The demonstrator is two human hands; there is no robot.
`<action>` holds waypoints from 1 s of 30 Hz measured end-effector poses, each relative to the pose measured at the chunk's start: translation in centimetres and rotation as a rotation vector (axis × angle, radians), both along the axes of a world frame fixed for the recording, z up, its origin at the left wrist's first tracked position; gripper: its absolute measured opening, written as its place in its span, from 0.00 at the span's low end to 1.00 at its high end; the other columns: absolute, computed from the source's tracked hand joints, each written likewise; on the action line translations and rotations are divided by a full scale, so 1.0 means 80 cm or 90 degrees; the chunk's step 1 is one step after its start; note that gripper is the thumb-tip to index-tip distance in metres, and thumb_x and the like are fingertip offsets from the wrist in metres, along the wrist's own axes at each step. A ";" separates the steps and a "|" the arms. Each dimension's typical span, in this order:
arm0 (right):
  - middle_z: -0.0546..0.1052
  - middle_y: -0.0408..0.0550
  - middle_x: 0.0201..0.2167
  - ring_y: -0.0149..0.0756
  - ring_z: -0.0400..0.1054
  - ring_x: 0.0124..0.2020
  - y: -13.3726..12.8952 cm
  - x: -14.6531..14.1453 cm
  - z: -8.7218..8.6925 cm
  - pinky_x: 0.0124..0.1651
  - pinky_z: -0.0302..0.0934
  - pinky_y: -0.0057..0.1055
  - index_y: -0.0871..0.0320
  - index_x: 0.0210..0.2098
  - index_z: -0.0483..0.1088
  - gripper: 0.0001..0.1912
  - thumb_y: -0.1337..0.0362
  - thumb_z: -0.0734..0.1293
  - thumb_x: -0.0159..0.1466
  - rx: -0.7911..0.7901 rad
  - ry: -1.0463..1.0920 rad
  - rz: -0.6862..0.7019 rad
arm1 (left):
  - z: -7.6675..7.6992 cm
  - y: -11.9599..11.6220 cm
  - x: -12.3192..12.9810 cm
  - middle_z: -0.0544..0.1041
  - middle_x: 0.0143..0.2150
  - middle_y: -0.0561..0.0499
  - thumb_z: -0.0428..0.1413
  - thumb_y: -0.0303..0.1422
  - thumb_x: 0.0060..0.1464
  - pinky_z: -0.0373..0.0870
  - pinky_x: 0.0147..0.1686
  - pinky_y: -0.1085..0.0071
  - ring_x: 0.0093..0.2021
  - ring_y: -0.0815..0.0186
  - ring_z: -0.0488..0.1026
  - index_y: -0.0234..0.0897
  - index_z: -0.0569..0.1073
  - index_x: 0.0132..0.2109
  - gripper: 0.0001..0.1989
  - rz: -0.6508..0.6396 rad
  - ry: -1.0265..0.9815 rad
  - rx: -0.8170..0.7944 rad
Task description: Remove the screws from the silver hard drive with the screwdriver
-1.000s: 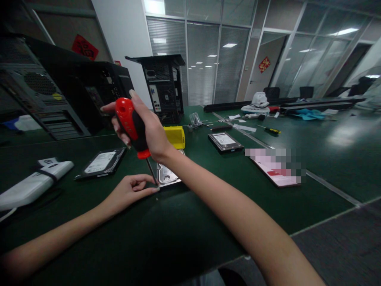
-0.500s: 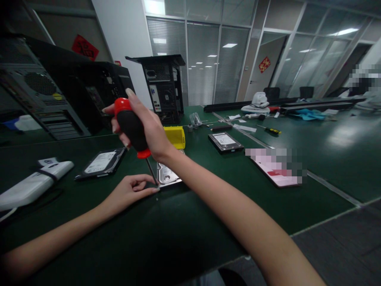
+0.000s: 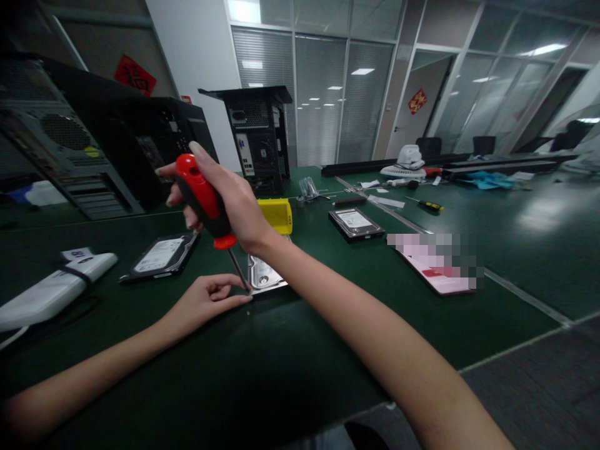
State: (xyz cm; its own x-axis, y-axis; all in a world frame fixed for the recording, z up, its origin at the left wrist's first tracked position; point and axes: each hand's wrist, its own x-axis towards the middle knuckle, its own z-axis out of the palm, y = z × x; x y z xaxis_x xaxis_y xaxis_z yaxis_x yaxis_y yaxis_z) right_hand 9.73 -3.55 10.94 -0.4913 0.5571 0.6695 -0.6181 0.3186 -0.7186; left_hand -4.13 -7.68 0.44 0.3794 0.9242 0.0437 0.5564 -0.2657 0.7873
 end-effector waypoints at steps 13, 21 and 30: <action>0.63 0.32 0.18 0.22 0.52 0.13 -0.015 0.002 0.003 0.16 0.43 0.24 0.53 0.31 0.54 0.17 0.53 0.67 0.57 -0.049 0.058 -0.120 | 0.000 0.000 -0.001 0.48 0.19 0.62 0.58 0.45 0.49 0.48 0.25 0.75 0.22 0.71 0.49 0.33 0.75 0.41 0.20 -0.006 -0.005 0.005; 0.62 0.33 0.16 0.23 0.51 0.13 -0.013 0.001 0.004 0.15 0.42 0.25 0.53 0.31 0.55 0.23 0.45 0.68 0.51 -0.073 0.031 -0.147 | 0.000 0.000 -0.001 0.48 0.19 0.62 0.58 0.47 0.48 0.48 0.25 0.75 0.22 0.71 0.50 0.32 0.76 0.41 0.22 0.001 0.002 -0.001; 0.61 0.33 0.16 0.23 0.50 0.12 -0.021 -0.001 0.006 0.15 0.42 0.25 0.53 0.29 0.55 0.17 0.51 0.66 0.56 -0.072 0.018 -0.171 | -0.001 0.001 0.000 0.48 0.19 0.62 0.58 0.46 0.48 0.48 0.25 0.75 0.22 0.71 0.49 0.33 0.75 0.41 0.21 0.004 0.002 0.001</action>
